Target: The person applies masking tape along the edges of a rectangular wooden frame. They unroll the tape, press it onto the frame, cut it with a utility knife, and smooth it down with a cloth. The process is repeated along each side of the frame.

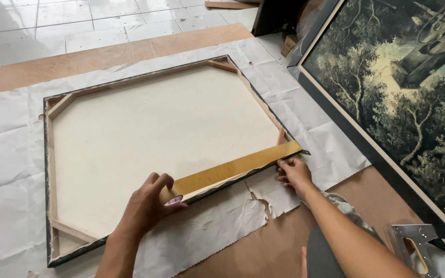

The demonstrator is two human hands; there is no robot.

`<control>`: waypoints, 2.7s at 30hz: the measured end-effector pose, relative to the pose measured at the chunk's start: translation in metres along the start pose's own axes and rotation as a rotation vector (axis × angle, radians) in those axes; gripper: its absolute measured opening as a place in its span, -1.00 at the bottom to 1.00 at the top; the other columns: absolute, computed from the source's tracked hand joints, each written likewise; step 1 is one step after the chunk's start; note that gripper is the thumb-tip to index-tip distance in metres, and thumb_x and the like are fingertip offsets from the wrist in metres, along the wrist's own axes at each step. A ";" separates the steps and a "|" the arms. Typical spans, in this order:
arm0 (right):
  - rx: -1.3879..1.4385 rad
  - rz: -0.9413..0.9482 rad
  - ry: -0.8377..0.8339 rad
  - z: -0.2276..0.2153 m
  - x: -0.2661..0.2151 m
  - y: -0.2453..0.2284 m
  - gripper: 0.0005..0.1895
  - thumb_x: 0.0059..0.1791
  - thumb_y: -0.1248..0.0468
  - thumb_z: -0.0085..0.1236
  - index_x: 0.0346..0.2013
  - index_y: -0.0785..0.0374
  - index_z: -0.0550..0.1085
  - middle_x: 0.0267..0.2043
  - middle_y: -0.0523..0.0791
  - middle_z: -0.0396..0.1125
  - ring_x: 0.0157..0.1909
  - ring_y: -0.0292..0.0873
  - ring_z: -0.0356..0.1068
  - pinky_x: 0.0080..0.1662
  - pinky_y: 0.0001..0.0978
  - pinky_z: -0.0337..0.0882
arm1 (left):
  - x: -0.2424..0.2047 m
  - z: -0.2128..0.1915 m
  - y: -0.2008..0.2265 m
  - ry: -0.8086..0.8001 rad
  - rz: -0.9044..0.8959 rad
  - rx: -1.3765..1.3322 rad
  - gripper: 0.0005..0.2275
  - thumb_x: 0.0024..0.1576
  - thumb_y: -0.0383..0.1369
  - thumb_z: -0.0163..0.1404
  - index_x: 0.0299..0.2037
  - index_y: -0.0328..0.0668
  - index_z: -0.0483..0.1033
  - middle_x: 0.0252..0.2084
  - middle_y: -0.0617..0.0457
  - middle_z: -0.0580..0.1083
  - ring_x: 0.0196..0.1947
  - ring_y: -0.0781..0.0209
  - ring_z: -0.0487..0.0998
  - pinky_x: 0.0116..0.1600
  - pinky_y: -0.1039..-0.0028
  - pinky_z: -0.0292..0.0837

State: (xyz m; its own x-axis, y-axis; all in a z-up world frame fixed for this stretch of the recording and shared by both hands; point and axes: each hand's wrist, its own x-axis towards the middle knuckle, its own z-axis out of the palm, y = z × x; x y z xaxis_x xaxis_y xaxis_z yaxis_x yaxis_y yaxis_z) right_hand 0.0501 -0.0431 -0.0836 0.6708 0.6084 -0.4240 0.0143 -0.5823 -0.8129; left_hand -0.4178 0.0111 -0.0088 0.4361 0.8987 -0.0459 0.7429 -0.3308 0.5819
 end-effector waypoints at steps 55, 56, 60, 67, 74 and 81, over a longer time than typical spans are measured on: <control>-0.799 -0.842 0.074 0.017 -0.043 0.016 -0.44 0.16 0.39 0.17 0.46 -0.04 0.53 -0.12 -0.07 0.47 -0.30 -0.14 0.44 -0.23 -0.46 0.72 | 0.031 0.000 0.034 -0.245 -0.156 0.462 -0.25 0.40 0.36 -0.36 -0.65 0.05 0.50 -0.20 0.26 0.56 0.04 0.16 0.56 -0.11 0.24 0.50; -0.810 -0.952 0.016 0.024 -0.050 0.018 -0.59 0.18 0.36 0.17 0.34 0.09 0.58 -0.13 -0.06 0.47 -0.22 -0.04 0.47 -0.26 -0.25 0.67 | 0.031 0.000 0.034 -0.242 -0.155 0.464 -0.25 0.40 0.36 -0.35 -0.66 0.05 0.51 -0.20 0.25 0.57 0.05 0.15 0.57 -0.11 0.23 0.50; -1.011 -1.003 -0.024 0.012 -0.046 0.015 -0.14 0.05 0.72 -0.20 0.49 -0.07 0.50 0.09 -0.04 0.43 -0.03 0.10 0.42 -0.27 -0.05 0.74 | 0.029 -0.004 0.037 -0.266 -0.186 0.445 -0.26 0.38 0.37 -0.33 -0.63 0.09 0.59 -0.16 0.25 0.58 0.08 0.15 0.56 -0.05 0.22 0.50; -0.620 -0.841 0.262 -0.022 -0.003 0.001 -0.54 0.14 0.42 0.21 0.36 0.17 0.56 0.09 0.09 0.56 0.04 0.13 0.61 0.12 -0.05 0.69 | 0.031 0.000 0.036 -0.261 -0.175 0.465 -0.26 0.38 0.37 -0.35 -0.63 0.10 0.55 -0.21 0.29 0.54 0.02 0.20 0.54 -0.07 0.27 0.48; -1.167 -0.840 0.045 0.000 -0.019 0.016 -0.25 0.09 0.64 0.01 0.58 0.20 0.31 0.35 -0.02 0.23 0.00 0.09 0.34 -0.25 -0.18 0.72 | 0.032 -0.009 0.044 -0.317 -0.226 0.450 -0.27 0.37 0.39 -0.37 -0.61 0.15 0.59 -0.19 0.32 0.54 0.06 0.26 0.53 0.00 0.31 0.48; -0.911 -0.528 0.008 -0.008 -0.007 -0.011 -0.11 0.03 0.72 -0.25 0.61 0.06 0.32 0.48 -0.08 0.19 0.30 0.20 0.26 0.18 0.02 0.57 | 0.030 -0.008 0.042 -0.317 -0.237 0.452 -0.28 0.36 0.38 -0.37 -0.57 0.18 0.64 -0.19 0.35 0.54 0.08 0.31 0.53 0.02 0.33 0.48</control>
State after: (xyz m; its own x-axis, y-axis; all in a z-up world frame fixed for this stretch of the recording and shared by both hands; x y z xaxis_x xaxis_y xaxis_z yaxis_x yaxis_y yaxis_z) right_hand 0.0507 -0.0451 -0.0685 0.4223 0.9011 -0.0980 0.8557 -0.4320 -0.2849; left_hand -0.3779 0.0263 0.0212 0.3110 0.8563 -0.4123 0.9504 -0.2842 0.1266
